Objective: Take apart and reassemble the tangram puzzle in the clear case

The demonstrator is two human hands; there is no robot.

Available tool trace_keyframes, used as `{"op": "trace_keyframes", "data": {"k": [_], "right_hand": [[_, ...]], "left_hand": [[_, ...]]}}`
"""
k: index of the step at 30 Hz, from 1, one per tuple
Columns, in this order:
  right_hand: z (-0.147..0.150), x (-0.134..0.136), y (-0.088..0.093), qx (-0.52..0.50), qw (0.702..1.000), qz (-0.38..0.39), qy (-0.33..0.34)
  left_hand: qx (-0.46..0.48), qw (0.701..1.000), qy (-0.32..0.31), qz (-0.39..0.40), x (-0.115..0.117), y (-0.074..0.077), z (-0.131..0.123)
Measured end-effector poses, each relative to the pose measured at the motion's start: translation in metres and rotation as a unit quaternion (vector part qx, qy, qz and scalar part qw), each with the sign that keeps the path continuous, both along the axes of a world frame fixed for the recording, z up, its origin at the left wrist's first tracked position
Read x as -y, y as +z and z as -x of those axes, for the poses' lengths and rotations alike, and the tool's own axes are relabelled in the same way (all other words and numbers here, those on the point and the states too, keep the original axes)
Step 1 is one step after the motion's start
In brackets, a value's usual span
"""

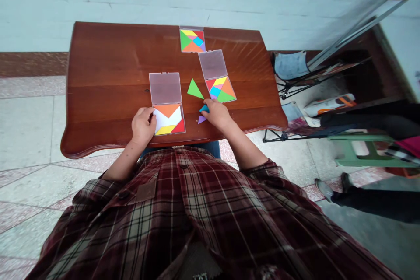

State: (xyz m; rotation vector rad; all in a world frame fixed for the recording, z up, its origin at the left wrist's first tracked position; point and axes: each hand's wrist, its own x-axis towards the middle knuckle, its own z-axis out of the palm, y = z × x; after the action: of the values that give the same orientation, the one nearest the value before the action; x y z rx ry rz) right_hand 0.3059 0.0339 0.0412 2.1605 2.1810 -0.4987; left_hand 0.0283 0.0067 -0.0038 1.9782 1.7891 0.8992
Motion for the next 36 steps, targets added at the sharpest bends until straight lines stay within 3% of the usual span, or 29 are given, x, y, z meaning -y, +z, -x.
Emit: {"op": "trace_keyframes", "data": {"k": [6, 10, 14, 18, 27, 36], "right_hand": [[-0.011, -0.004, -0.003, -0.073, 0.997, -0.007, -0.005], [-0.033, -0.011, 0.004, -0.126, 0.989, -0.052, -0.052], [-0.046, -0.008, 0.008, -0.089, 0.993, -0.04, -0.064], [-0.043, 0.0, 0.001, -0.041, 0.999, -0.002, -0.012], [-0.042, 0.003, -0.004, 0.034, 0.997, -0.009, 0.07], [-0.033, 0.011, 0.004, 0.051, 0.997, -0.021, 0.049]], "left_hand": [[0.001, 1.0, -0.008, -0.011, 0.0, 0.0, 0.002], [0.0, 1.0, -0.006, -0.007, 0.001, 0.003, 0.001], [0.004, 1.0, -0.002, -0.004, 0.001, 0.006, -0.001], [0.011, 1.0, -0.005, -0.005, 0.001, 0.005, -0.001], [0.01, 1.0, -0.008, -0.016, 0.001, 0.0, 0.002], [0.094, 0.995, 0.025, -0.01, 0.0, -0.001, 0.006]]}}
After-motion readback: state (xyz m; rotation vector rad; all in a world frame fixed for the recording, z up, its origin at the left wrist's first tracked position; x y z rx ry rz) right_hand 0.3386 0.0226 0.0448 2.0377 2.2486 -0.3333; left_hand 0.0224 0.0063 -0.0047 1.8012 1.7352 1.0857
